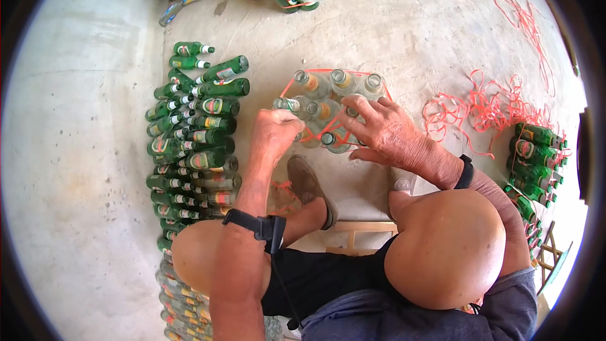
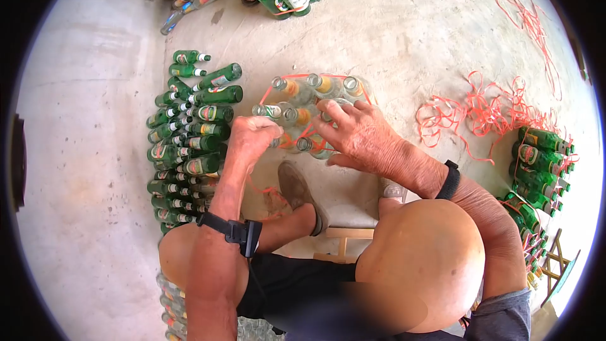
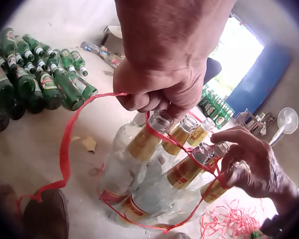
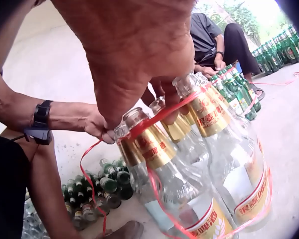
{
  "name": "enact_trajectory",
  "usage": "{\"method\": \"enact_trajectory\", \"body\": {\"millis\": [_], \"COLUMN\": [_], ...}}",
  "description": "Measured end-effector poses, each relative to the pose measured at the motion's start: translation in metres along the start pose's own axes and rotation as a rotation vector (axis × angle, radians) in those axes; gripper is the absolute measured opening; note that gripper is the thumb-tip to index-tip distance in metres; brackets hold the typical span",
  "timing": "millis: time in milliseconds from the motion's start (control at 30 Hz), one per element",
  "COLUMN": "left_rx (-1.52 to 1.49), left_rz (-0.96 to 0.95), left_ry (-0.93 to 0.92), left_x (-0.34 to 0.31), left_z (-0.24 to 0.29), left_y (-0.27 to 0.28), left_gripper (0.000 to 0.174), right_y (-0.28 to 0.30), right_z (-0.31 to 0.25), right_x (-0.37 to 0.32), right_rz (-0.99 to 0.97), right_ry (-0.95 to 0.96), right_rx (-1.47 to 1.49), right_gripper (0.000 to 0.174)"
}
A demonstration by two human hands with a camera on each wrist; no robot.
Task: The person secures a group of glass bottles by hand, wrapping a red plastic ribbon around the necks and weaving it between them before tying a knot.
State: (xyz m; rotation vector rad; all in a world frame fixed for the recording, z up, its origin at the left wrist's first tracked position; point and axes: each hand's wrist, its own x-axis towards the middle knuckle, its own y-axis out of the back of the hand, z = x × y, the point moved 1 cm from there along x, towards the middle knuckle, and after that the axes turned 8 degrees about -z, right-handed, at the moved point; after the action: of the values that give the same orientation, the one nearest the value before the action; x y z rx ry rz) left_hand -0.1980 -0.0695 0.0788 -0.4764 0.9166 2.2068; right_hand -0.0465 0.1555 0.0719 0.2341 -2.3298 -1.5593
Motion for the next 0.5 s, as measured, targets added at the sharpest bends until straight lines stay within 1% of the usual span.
{"method": "enact_trajectory", "body": {"millis": [33,133,233,333,433,500], "left_rx": [-0.045,-0.111,-0.171,-0.188,-0.230,-0.321], "left_rz": [0.005,0.039,0.061,0.088,0.121,0.151], "left_ry": [-0.001,0.009,0.006,0.019,0.074,0.101], "left_x": [-0.001,-0.004,-0.008,-0.019,-0.030,-0.034], "left_z": [0.001,0.001,-0.002,-0.001,0.008,0.005], "left_y": [-0.001,-0.006,-0.012,-0.017,-0.028,-0.041], "left_gripper": [0.015,0.013,0.013,0.013,0.015,0.016], "right_y": [-0.001,-0.005,-0.004,0.003,0.014,0.020], "right_z": [0.001,-0.002,0.006,0.010,0.026,0.038], "right_x": [-0.003,-0.004,0.000,0.004,0.008,0.014], "right_rz": [-0.038,-0.065,-0.055,-0.099,-0.230,-0.251], "right_ry": [0.010,0.018,0.094,0.127,0.219,0.274], "right_rx": [-0.069,-0.115,-0.081,0.040,0.019,0.012], "right_gripper": [0.058,0.049,0.042,0.036,0.034,0.032]}}
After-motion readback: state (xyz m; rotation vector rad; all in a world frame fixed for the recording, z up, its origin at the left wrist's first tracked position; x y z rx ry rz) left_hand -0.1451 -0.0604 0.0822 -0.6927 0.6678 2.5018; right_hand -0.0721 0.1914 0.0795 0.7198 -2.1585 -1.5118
